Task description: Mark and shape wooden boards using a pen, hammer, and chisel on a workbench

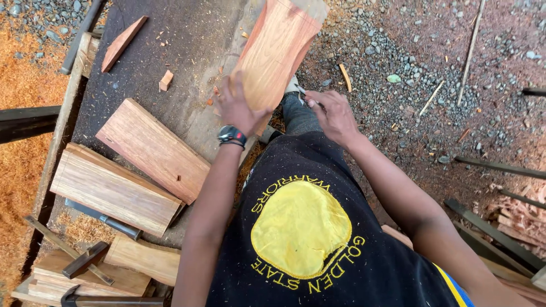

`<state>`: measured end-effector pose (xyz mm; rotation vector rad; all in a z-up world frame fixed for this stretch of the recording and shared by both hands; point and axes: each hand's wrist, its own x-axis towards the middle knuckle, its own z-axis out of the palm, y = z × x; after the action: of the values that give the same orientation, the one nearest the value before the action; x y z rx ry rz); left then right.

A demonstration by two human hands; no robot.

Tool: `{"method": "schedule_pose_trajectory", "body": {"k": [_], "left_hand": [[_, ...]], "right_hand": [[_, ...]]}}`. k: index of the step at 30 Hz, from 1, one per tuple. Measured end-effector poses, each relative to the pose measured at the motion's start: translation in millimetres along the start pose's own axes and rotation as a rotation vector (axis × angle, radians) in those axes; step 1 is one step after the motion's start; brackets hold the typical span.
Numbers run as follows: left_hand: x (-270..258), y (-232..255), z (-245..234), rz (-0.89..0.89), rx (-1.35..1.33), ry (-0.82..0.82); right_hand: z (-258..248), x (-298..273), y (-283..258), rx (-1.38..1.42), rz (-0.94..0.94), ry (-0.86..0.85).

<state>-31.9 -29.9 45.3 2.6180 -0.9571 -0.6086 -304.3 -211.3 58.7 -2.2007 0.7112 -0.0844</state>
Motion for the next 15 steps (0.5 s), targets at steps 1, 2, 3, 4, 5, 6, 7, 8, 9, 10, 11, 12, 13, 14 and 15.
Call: {"method": "schedule_pose_trajectory", "body": {"k": [1, 2, 3, 4, 5, 6, 7, 8, 9, 10, 11, 12, 13, 14, 15], "left_hand": [[-1.2, 15.8, -2.0, 0.002, 0.025, -0.001], [-2.1, 31.0, -4.7, 0.004, 0.050, -0.003], [0.8, 34.2, -1.1, -0.007, 0.043, 0.011], [3.9, 36.6, 2.1, 0.030, 0.063, 0.000], [4.1, 37.6, 5.4, 0.057, 0.082, -0.012], [10.1, 35.1, 17.9, 0.034, 0.075, 0.003], [16.4, 29.2, 28.2, 0.055, 0.110, -0.013], [22.8, 22.9, 38.1, 0.076, 0.145, -0.030], [23.3, 19.4, 43.9, 0.043, 0.144, -0.009], [24.1, 16.1, 49.8, 0.075, 0.139, 0.011], [27.1, 12.7, 55.1, 0.107, 0.136, 0.034], [20.6, 10.2, 40.4, 0.072, 0.137, 0.058], [10.6, 8.5, 27.6, 0.091, 0.108, 0.070], [0.5, 7.7, 16.0, 0.111, 0.081, 0.083], [-11.6, -3.7, 6.2, 0.080, 0.081, 0.094]], "right_hand": [[-4.4, 1.8, 0.5, 0.001, -0.016, 0.066], [-8.5, 4.1, 0.2, 0.002, -0.032, 0.132], [-16.4, 4.7, -5.5, -0.003, -0.050, 0.125], [-23.7, 5.4, -11.7, 0.020, -0.028, 0.158], [-30.4, 6.0, -18.2, 0.044, -0.010, 0.182], [-36.2, 4.6, -18.1, 0.041, -0.032, 0.164], [-39.8, 6.3, -18.9, 0.034, -0.036, 0.194], [-43.5, 8.1, -19.8, 0.028, -0.040, 0.224], [-49.5, 9.8, -18.5, 0.034, -0.072, 0.202], [-55.9, 12.0, -16.8, 0.043, -0.044, 0.197], [-62.6, 16.6, -14.5, 0.051, -0.018, 0.192], [-65.6, 24.7, -14.6, 0.056, -0.053, 0.170], [-68.3, 29.5, -14.4, 0.126, -0.049, 0.217], [-71.0, 34.5, -13.2, 0.196, -0.042, 0.262], [-73.9, 40.8, -17.0, 0.202, -0.061, 0.236]]}}
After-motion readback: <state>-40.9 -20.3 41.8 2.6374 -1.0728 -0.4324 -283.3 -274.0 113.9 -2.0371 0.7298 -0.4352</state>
